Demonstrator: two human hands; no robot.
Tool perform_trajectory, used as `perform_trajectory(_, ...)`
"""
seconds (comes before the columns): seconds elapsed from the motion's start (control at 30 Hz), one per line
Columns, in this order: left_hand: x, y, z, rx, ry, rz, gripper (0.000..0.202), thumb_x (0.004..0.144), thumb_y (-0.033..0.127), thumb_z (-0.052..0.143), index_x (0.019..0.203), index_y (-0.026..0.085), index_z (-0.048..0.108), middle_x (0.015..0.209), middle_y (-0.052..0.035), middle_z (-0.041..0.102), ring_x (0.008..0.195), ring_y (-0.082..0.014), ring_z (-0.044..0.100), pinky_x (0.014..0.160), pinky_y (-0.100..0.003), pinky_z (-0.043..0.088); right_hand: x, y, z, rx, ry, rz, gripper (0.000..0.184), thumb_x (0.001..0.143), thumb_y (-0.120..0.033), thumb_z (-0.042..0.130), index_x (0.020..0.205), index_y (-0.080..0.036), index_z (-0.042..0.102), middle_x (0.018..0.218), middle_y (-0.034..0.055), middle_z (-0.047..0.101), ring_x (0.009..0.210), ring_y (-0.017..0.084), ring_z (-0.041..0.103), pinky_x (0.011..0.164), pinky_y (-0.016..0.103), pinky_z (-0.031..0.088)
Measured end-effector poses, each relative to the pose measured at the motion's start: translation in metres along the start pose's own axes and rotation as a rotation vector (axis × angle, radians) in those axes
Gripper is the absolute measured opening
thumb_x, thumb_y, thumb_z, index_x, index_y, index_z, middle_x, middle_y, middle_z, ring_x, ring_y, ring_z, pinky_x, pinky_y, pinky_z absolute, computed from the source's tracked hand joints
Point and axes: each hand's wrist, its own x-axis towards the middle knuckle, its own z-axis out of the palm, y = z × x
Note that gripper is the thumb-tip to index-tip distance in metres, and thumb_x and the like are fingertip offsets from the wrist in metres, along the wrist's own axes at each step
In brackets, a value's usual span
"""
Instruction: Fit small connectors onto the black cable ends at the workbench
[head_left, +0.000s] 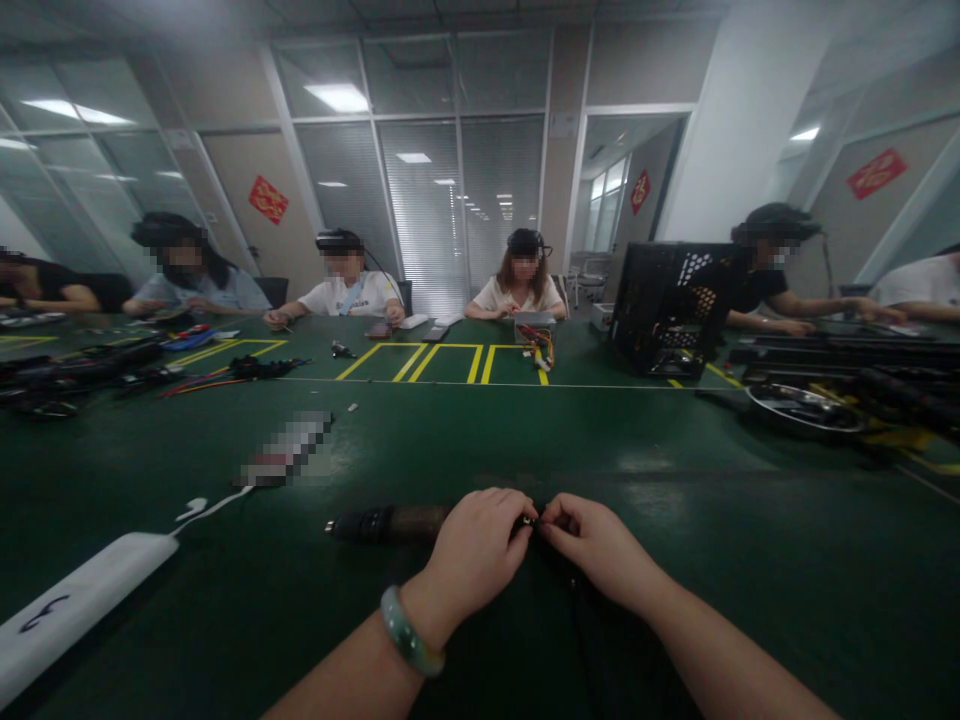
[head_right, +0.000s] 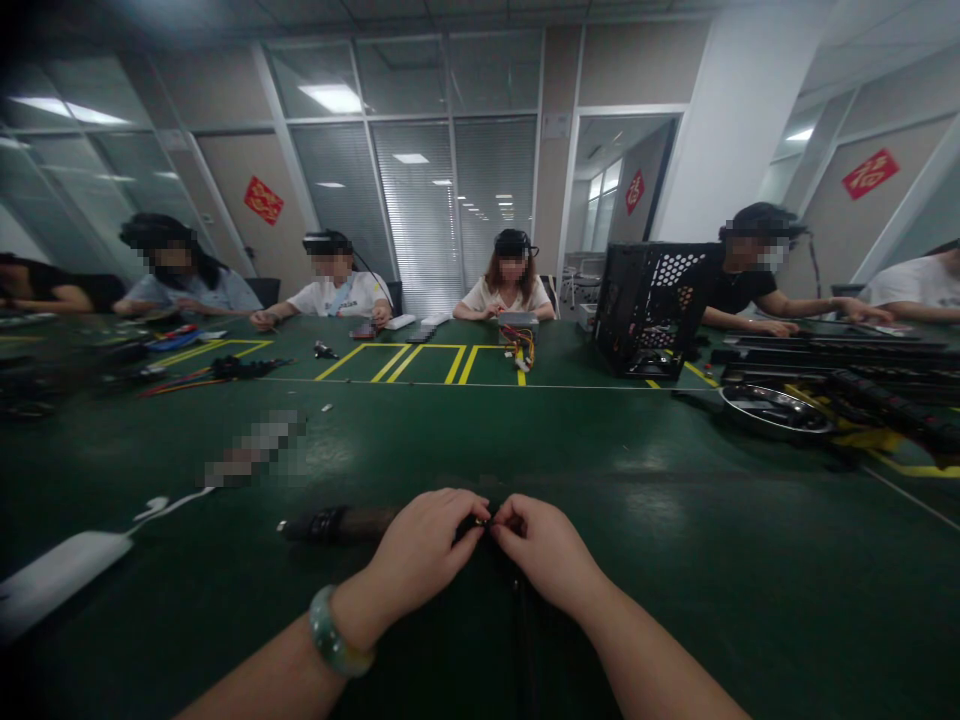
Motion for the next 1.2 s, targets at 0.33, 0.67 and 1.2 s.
perform_trajectory(0.33,0.0006,-0.0006,0.0003,-0.014,-0.001,-0.005,0.011,0.089,0.023,0.051,0.097,0.024,0.059,0.099,0.0008,0.064,0.093,-0.0186,0.057,0.087,-0.035,0.041,0.0004,0.0012,0.0001,-0.011,0.003,-0.013,0.009,0.084,-0.025,0.055,0.082,-0.019,0.061,0.075,-0.0010,0.065,0.068,0.014,0.059,0.059,0.022,0.039)
perform_trajectory(0.67,0.0013,0.0025,-0.0016,0.011,-0.005,-0.049,0.014,0.090,0.022,0.047,0.099,0.024,0.057,0.095,0.0004,0.063,0.090,-0.0176,0.057,0.083,-0.032,0.042,-0.0009,-0.0021,-0.0010,0.027,-0.008,-0.014,0.008,0.084,-0.024,0.055,0.080,-0.019,0.060,0.072,-0.0019,0.062,0.065,0.012,0.057,0.058,0.020,0.039)
perform_trajectory(1.2,0.0009,-0.0011,0.0010,0.014,0.008,-0.019,0.010,0.085,0.024,0.057,0.095,0.023,0.058,0.105,-0.0008,0.063,0.098,-0.0200,0.057,0.090,-0.037,0.042,0.0002,-0.0037,-0.0015,0.027,-0.001,-0.002,0.009,0.084,-0.025,0.055,0.081,-0.019,0.062,0.076,-0.0007,0.064,0.069,0.014,0.059,0.060,0.021,0.040)
